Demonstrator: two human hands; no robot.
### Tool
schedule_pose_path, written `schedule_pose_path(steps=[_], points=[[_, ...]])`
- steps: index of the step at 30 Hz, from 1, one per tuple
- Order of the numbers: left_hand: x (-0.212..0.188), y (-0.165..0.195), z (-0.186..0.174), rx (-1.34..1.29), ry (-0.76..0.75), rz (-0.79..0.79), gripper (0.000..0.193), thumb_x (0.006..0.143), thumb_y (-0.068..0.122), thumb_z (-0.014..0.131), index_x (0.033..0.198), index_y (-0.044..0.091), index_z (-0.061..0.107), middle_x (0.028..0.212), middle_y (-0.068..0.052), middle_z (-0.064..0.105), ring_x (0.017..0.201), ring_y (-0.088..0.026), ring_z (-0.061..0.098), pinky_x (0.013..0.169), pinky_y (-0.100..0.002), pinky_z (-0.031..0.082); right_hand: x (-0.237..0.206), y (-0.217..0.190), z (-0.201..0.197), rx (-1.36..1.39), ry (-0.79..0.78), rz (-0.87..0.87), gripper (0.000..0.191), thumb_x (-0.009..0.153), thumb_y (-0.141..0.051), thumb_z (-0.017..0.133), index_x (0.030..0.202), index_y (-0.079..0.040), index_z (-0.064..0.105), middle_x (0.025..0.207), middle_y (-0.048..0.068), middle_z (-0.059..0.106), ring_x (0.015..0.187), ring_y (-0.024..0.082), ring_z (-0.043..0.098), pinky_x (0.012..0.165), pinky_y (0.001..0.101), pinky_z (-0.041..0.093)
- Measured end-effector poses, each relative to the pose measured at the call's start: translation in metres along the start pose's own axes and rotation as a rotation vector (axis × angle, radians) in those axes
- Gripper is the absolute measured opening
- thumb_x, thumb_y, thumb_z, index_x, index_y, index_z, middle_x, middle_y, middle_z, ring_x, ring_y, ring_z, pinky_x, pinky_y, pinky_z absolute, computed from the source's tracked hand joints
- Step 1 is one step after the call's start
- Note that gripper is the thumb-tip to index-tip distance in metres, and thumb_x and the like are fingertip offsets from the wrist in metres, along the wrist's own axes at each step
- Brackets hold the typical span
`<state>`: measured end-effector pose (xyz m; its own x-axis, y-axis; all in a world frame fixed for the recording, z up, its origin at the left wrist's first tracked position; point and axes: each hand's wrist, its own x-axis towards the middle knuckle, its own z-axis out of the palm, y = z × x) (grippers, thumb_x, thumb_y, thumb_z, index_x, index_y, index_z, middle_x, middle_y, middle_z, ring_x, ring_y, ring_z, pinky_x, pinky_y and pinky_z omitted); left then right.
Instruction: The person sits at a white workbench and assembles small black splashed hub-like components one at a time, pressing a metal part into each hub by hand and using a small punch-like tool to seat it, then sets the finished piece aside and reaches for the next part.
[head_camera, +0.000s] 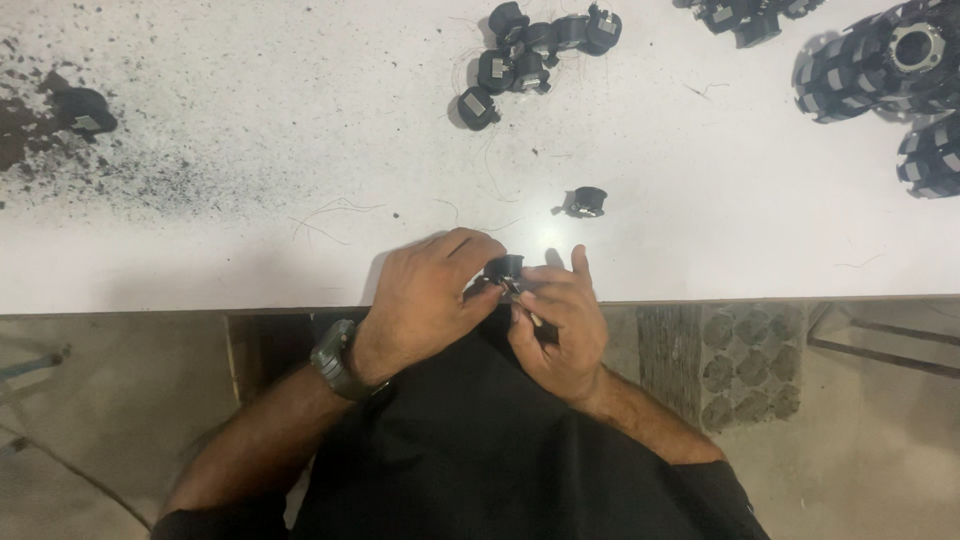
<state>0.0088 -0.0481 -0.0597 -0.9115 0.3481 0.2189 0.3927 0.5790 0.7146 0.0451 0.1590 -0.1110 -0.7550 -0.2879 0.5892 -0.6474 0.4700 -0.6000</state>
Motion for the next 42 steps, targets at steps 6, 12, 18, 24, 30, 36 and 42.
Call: schedule_pose_path(steps=[6,12,18,24,30,36,42], points=[[0.001,-0.001,0.001,-0.018,-0.019,0.012,0.029,0.082,0.016,0.081,0.108,0.009,0.069,0.104,-0.006,0.073,0.088,-0.023,0.074,0.071,-0.036,0.058,-0.003,0.0,-0.003,0.236,-0.018,0.194,0.02,0.092,0.005,0.071,0.108,-0.006,0.063,0.104,0.008,0.067,0.121,0.024,0.066,0.133,0.059,0.026],[0.002,0.001,-0.002,-0.015,-0.004,0.012,0.031,0.081,0.014,0.082,0.109,0.009,0.069,0.103,-0.005,0.074,0.086,-0.023,0.074,0.069,-0.036,0.058,-0.007,0.005,-0.004,0.333,-0.004,0.152,0.024,0.097,0.003,0.068,0.115,-0.007,0.057,0.111,0.009,0.067,0.127,0.024,0.065,0.134,0.0594,0.024],[0.001,-0.003,0.003,0.0,0.0,0.034,0.032,0.081,0.015,0.082,0.109,0.009,0.068,0.103,-0.006,0.073,0.085,-0.022,0.073,0.07,-0.035,0.058,-0.009,0.007,0.001,0.194,0.022,0.081,0.025,0.094,0.003,0.071,0.114,-0.006,0.058,0.102,0.009,0.068,0.12,0.026,0.069,0.131,0.0597,0.028],[0.006,0.005,0.004,0.052,0.031,0.046,0.033,0.081,0.019,0.081,0.11,0.011,0.068,0.106,-0.005,0.07,0.089,-0.024,0.07,0.071,-0.038,0.056,-0.003,0.011,-0.001,0.001,0.018,0.015,0.023,0.089,0.005,0.07,0.108,-0.005,0.06,0.098,0.012,0.069,0.114,0.029,0.069,0.128,0.0602,0.03],[0.051,0.017,-0.01,0.335,-0.219,0.044,0.038,0.097,0.033,0.067,0.123,0.006,0.061,0.106,-0.009,0.057,0.077,-0.019,0.059,0.063,-0.034,0.051,0.022,0.033,-0.04,-0.19,0.227,0.11,0.021,0.097,0.005,0.066,0.114,-0.003,0.058,0.112,0.014,0.067,0.119,0.029,0.067,0.133,0.061,0.025],[0.106,-0.027,-0.046,0.349,-0.079,-0.316,0.052,0.096,0.052,0.068,0.115,0.004,0.064,0.09,-0.012,0.069,0.076,-0.024,0.063,0.065,-0.039,0.051,0.023,0.031,-0.038,-0.044,0.191,0.038,0.022,0.094,0.008,0.06,0.112,-0.006,0.058,0.109,0.009,0.066,0.119,0.026,0.066,0.132,0.0596,0.026],[0.097,-0.032,-0.049,0.085,-0.148,-0.208,0.024,0.091,0.028,0.068,0.107,0.011,0.073,0.093,-0.008,0.076,0.078,-0.022,0.069,0.07,-0.038,0.053,0.033,0.016,-0.041,-0.213,0.001,0.058,0.034,0.086,0.004,0.068,0.114,-0.015,0.068,0.1,0.007,0.058,0.123,0.029,0.06,0.132,0.0581,0.02]])
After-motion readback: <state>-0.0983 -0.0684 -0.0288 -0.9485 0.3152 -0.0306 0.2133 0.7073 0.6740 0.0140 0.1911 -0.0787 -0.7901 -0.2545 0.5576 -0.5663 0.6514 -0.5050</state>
